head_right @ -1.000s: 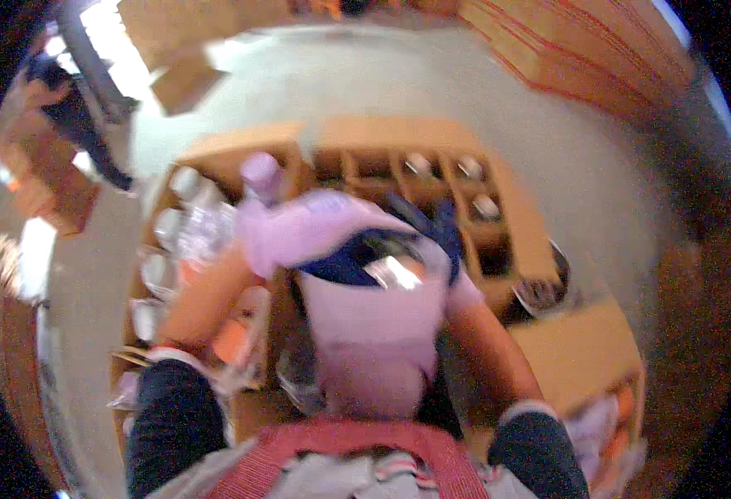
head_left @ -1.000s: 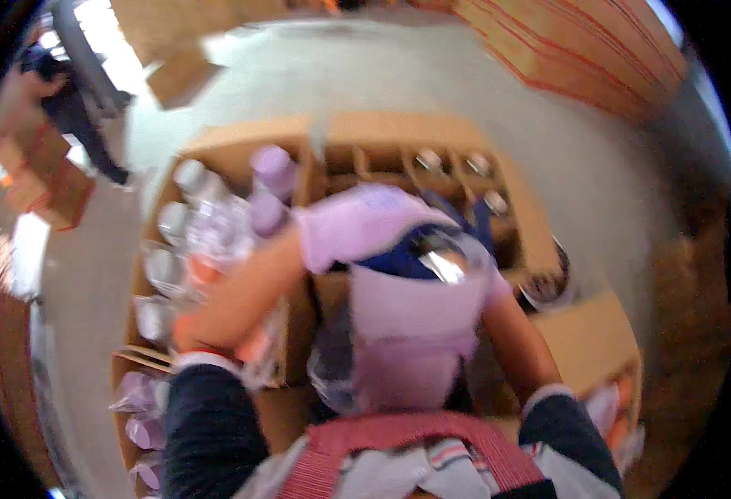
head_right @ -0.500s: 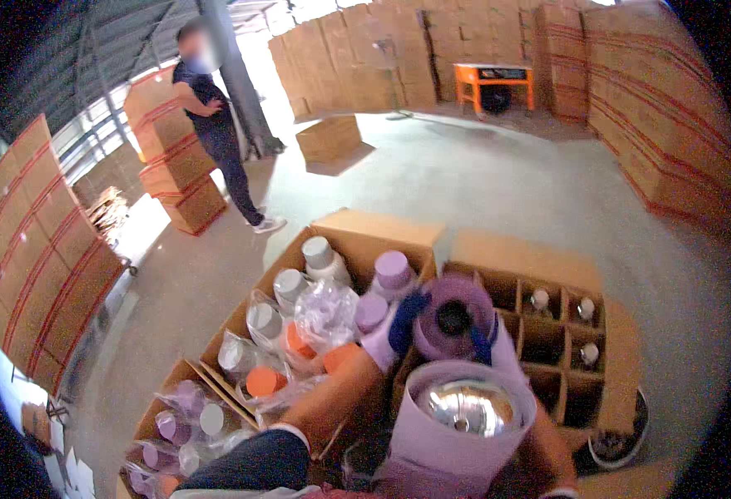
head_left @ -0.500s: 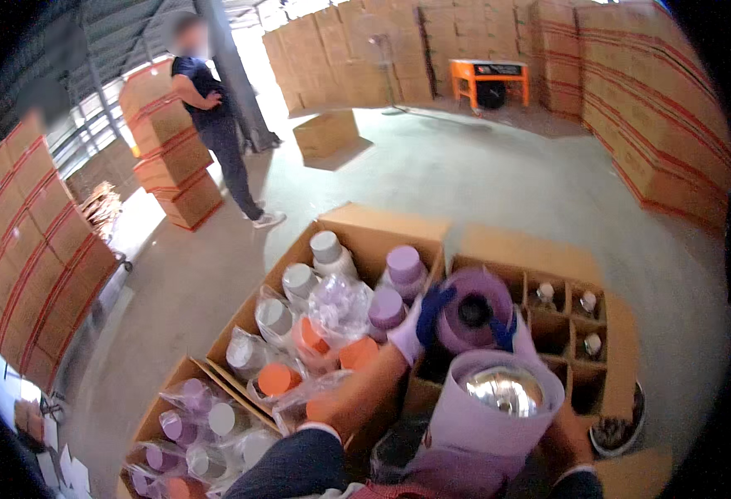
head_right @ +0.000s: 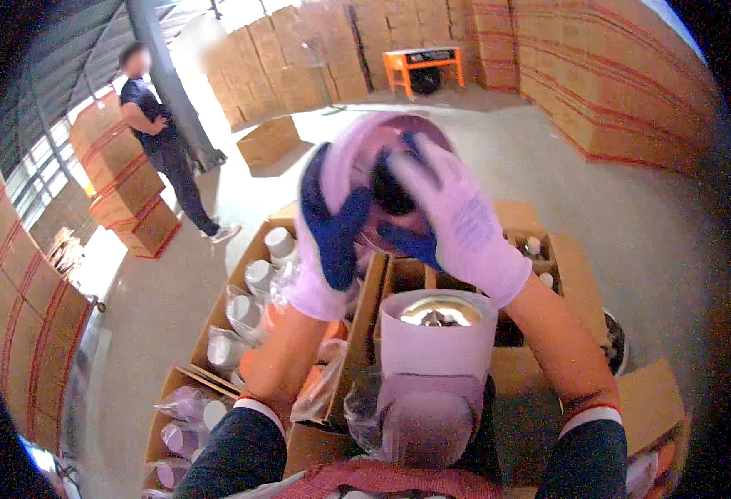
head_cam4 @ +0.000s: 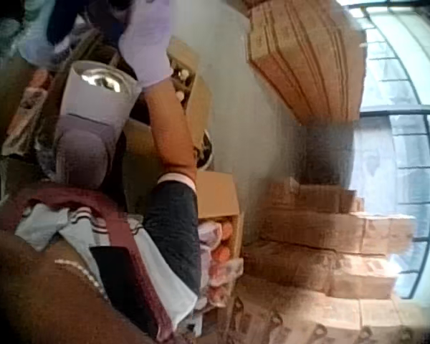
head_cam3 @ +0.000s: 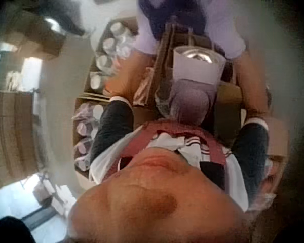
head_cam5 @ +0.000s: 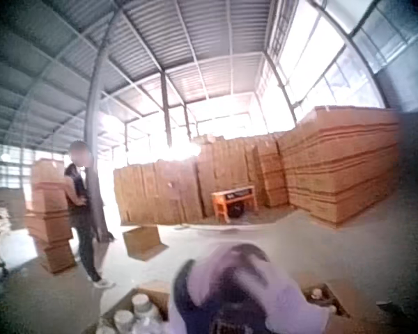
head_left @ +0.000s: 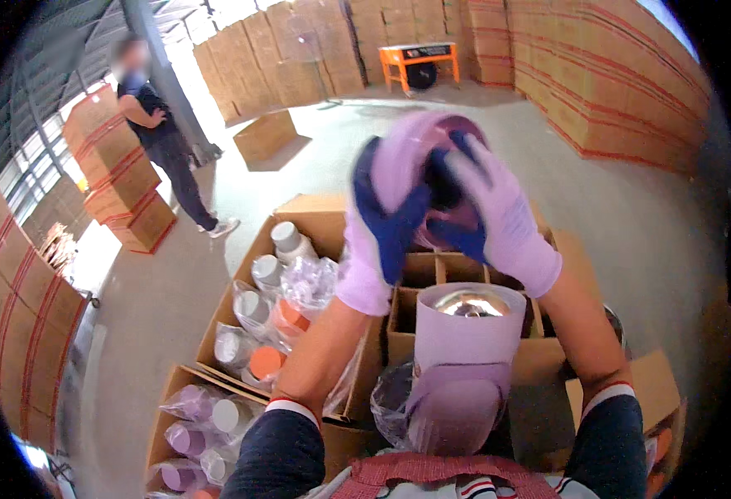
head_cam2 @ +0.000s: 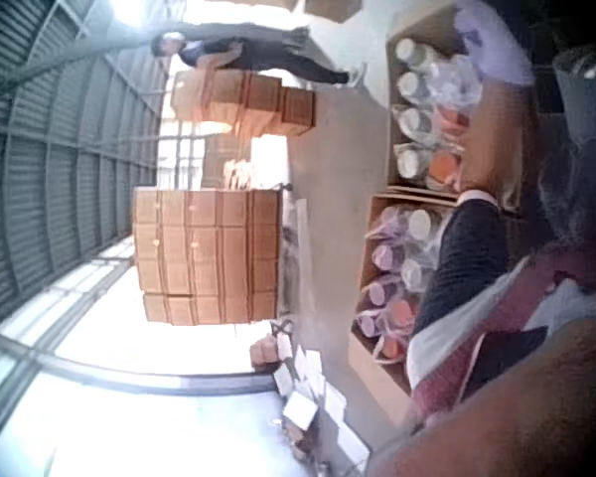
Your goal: The person assembles large insulated containers by hand, inserting a metal lining into a plastic shell, fitting a lid, wrapping the unit in a plastic bag, and placing it into a cardboard box.
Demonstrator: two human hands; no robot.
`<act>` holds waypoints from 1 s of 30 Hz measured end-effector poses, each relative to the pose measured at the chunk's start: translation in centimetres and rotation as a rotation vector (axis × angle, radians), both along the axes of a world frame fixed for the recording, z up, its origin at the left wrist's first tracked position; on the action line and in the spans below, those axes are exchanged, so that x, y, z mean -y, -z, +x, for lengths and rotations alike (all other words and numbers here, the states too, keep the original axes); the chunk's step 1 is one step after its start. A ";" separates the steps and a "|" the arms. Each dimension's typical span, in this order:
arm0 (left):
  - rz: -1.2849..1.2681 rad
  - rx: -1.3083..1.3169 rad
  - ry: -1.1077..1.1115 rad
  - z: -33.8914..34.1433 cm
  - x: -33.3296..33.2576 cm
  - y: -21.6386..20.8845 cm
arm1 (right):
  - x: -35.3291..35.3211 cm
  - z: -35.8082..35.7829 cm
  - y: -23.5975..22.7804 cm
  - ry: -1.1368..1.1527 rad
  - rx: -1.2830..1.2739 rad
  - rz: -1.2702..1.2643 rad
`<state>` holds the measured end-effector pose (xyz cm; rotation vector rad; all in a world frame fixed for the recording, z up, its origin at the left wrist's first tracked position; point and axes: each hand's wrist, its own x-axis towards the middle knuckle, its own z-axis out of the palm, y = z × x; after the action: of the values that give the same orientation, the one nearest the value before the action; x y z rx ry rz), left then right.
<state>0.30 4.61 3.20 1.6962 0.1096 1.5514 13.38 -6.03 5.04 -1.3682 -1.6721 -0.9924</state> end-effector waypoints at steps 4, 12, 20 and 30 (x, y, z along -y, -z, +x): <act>0.260 -0.014 -0.242 0.0 2.8 -0.1 | -3.1 1.6 1.2 -0.370 -0.532 -0.128; -0.002 -0.053 -0.018 1.0 1.2 0.6 | -1.1 0.4 0.9 0.020 -0.048 -0.081; 0.405 -0.511 0.071 -2.3 -3.4 1.6 | 0.5 12.0 12.6 -0.667 -1.765 -0.466; 0.457 -0.674 0.581 -1.5 -0.6 3.7 | 1.7 5.0 18.0 -1.218 -2.207 -0.326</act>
<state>-1.15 5.18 -0.46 2.2877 -0.3912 0.5608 18.35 -7.77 -12.92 -0.4910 -0.3812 1.2592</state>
